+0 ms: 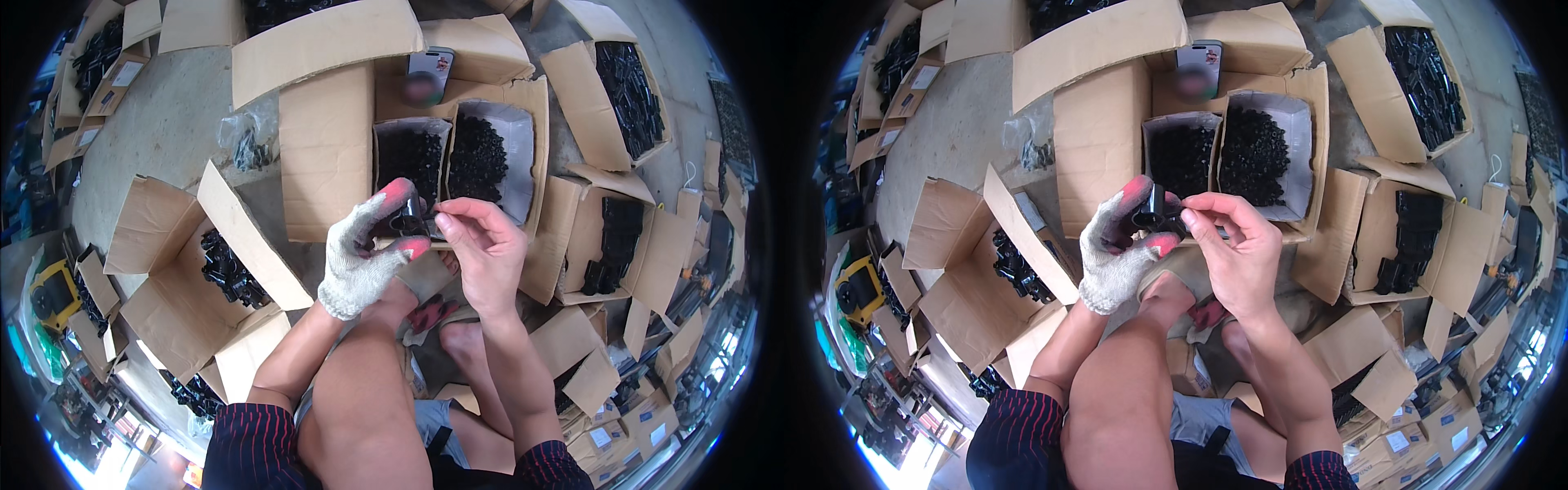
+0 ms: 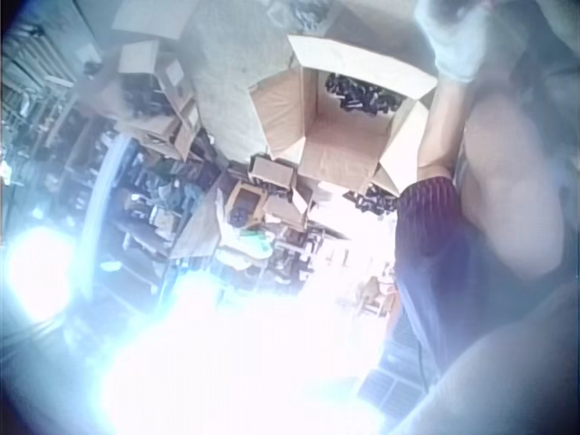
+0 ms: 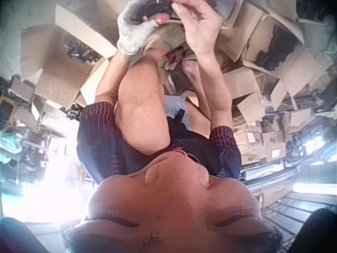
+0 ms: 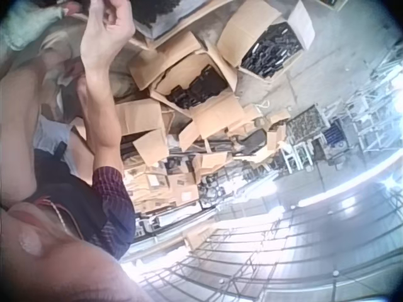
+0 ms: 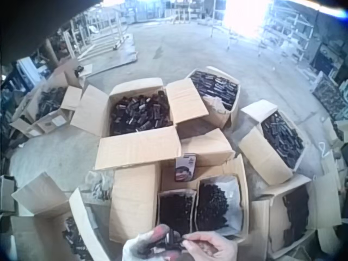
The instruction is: The person assembles small black metal components by picking a circular clip from a container and fitting it onto a larger black metal bracket.
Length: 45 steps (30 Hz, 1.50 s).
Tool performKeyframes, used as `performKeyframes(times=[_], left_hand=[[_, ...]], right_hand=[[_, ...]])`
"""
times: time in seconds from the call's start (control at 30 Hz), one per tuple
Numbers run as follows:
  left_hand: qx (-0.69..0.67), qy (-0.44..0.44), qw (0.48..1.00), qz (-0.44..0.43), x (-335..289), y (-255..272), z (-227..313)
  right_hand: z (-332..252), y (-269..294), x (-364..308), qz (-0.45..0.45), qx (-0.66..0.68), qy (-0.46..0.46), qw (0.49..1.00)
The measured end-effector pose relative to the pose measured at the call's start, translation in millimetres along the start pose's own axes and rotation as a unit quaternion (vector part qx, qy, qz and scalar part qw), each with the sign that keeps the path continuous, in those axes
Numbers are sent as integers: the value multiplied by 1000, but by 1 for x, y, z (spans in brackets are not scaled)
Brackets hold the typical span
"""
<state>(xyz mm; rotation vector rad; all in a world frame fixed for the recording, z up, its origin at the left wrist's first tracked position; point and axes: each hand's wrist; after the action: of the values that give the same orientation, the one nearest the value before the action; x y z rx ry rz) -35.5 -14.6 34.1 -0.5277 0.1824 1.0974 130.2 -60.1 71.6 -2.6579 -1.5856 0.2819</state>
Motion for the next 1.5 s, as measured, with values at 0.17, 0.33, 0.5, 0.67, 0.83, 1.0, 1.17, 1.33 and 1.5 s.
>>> performKeyframes(times=[0.17,0.33,0.5,0.67,0.83,1.0,1.17,1.33,1.5], left_hand=[[54,-55,997,-33,-1,3,-3],[184,-86,979,-20,1,-1,6],[470,-87,877,44,8,-18,12],[276,72,959,9,4,-27,27],[64,226,972,-31,15,-10,-5],[-108,258,960,-20,18,-10,-18],[-206,275,939,10,23,3,-33],[-199,270,942,24,27,4,-28],[-155,296,943,2,29,-7,-33]], right_hand=[[4,-4,-14,11,13,-7,1000],[3,-9,-22,33,-58,-8,998],[29,-13,-24,45,-67,-56,995],[44,10,-11,102,79,-167,977],[47,12,-7,76,113,-156,978],[57,9,-3,78,-3,-83,993],[102,81,72,77,-319,24,944],[130,105,104,-116,-524,65,841],[138,119,109,-108,-488,-17,866]])
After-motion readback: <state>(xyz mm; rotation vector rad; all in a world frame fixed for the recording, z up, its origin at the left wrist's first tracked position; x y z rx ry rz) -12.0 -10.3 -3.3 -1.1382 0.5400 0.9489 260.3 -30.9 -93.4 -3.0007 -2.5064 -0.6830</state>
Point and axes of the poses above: each hand's wrist, its own x-axis towards the middle knuckle, its own y-axis out of the back of the hand, z = x × y, and after that the axes turned 10 degrees about y, right-handed
